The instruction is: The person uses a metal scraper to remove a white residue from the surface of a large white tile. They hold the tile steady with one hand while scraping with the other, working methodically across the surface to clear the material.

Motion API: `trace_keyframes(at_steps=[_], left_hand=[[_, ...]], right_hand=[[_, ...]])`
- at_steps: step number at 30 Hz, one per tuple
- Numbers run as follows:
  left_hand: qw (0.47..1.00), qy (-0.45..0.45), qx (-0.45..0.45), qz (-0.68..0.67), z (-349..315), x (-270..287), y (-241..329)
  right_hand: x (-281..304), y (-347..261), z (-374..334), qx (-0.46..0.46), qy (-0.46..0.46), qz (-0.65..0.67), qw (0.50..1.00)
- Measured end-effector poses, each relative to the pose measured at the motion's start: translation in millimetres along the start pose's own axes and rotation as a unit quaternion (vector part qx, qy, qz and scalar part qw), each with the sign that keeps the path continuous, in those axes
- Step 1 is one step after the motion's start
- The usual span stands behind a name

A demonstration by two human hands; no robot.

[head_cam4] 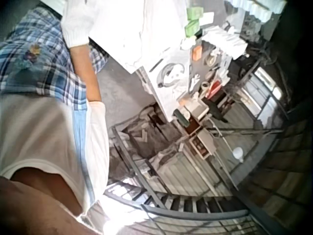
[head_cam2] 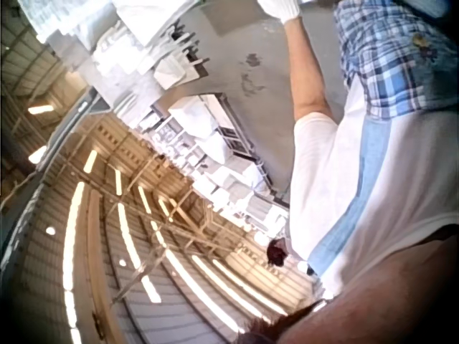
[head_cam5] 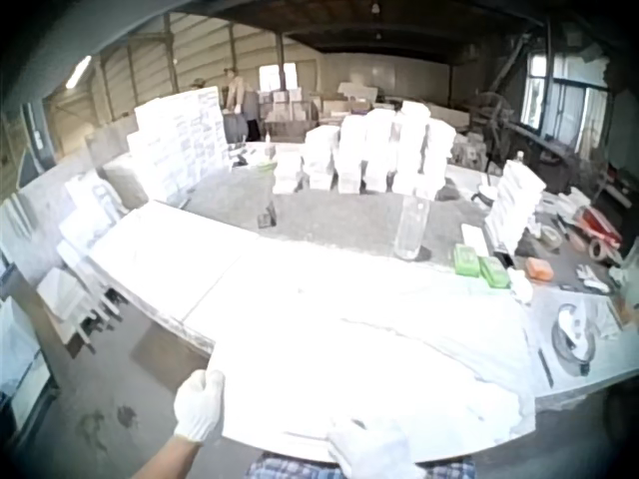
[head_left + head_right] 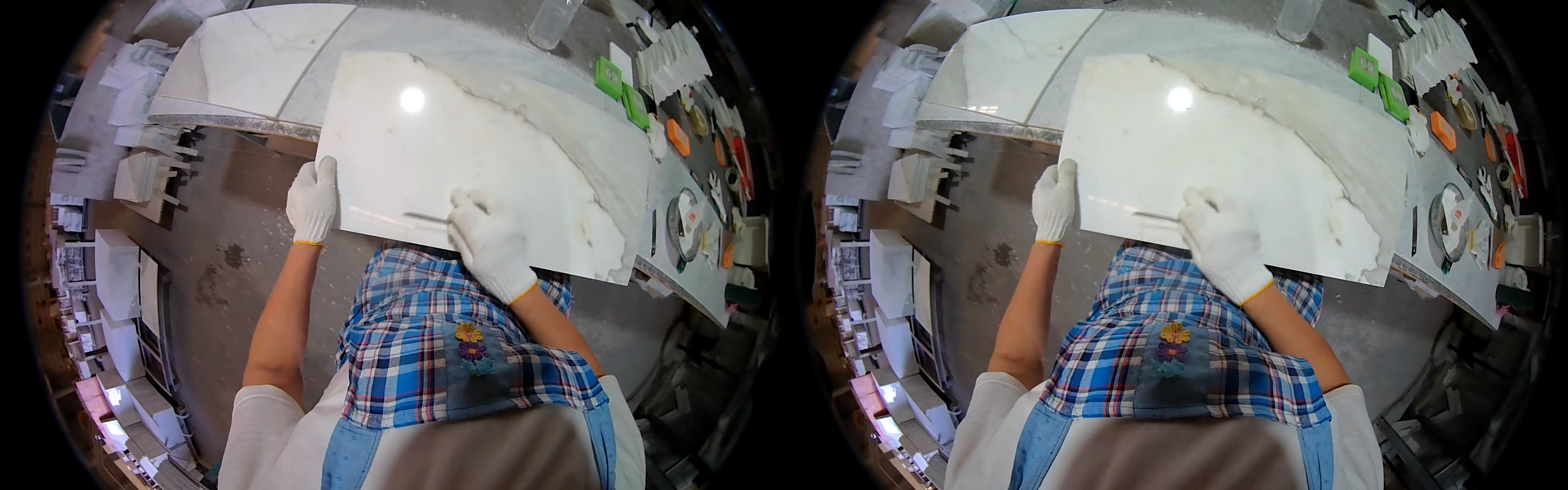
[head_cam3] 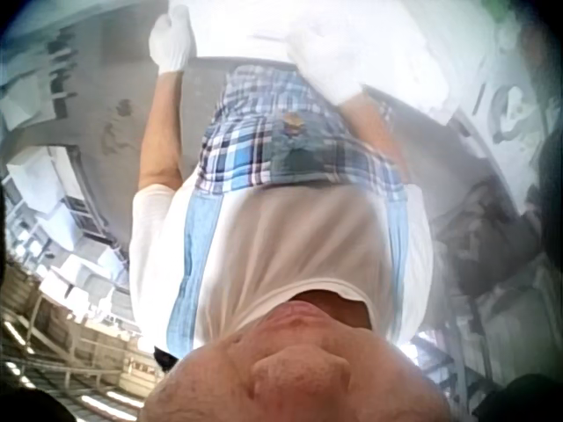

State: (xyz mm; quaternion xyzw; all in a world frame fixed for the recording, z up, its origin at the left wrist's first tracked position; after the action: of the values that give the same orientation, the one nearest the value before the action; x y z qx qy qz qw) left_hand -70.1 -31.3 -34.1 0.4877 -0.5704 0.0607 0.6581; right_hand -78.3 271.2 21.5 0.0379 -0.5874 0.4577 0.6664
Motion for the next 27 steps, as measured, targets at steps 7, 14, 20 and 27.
trace_keyframes(at_steps=[7,14,20,27], left_hand=[[1.0,-0.002,0.005,-0.02,-1.1,-2.7,-2.8],[0.999,-0.003,0.015,-0.036,-2.0,-5.6,-3.1],[0.998,0.012,0.001,-0.054,-2.5,-11.0,-6.0],[0.997,0.034,0.0,-0.074,-1.1,-17.1,-14.0]], right_hand=[[-3.0,-16.6,-28.1,0.066,-0.056,0.055,0.995],[-1.9,-1.4,-34.7,0.02,0.007,0.014,1.0],[0.7,-7.2,-25.0,0.014,-0.011,0.03,0.999],[-1.6,-10.0,-30.2,-0.002,-0.023,0.038,0.999]])
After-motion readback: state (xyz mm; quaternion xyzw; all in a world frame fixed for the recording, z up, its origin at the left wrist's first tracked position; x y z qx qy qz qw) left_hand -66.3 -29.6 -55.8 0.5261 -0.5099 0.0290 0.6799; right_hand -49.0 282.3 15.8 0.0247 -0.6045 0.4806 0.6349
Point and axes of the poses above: each hand's wrist, its own z-axis towards the middle knuckle, its own x-axis out of the back of the hand, y = z × x, the point moved 3 cm from there along z, towards the middle knuckle, and after that the axes turned 6 degrees about x, right-handed, at the moved point
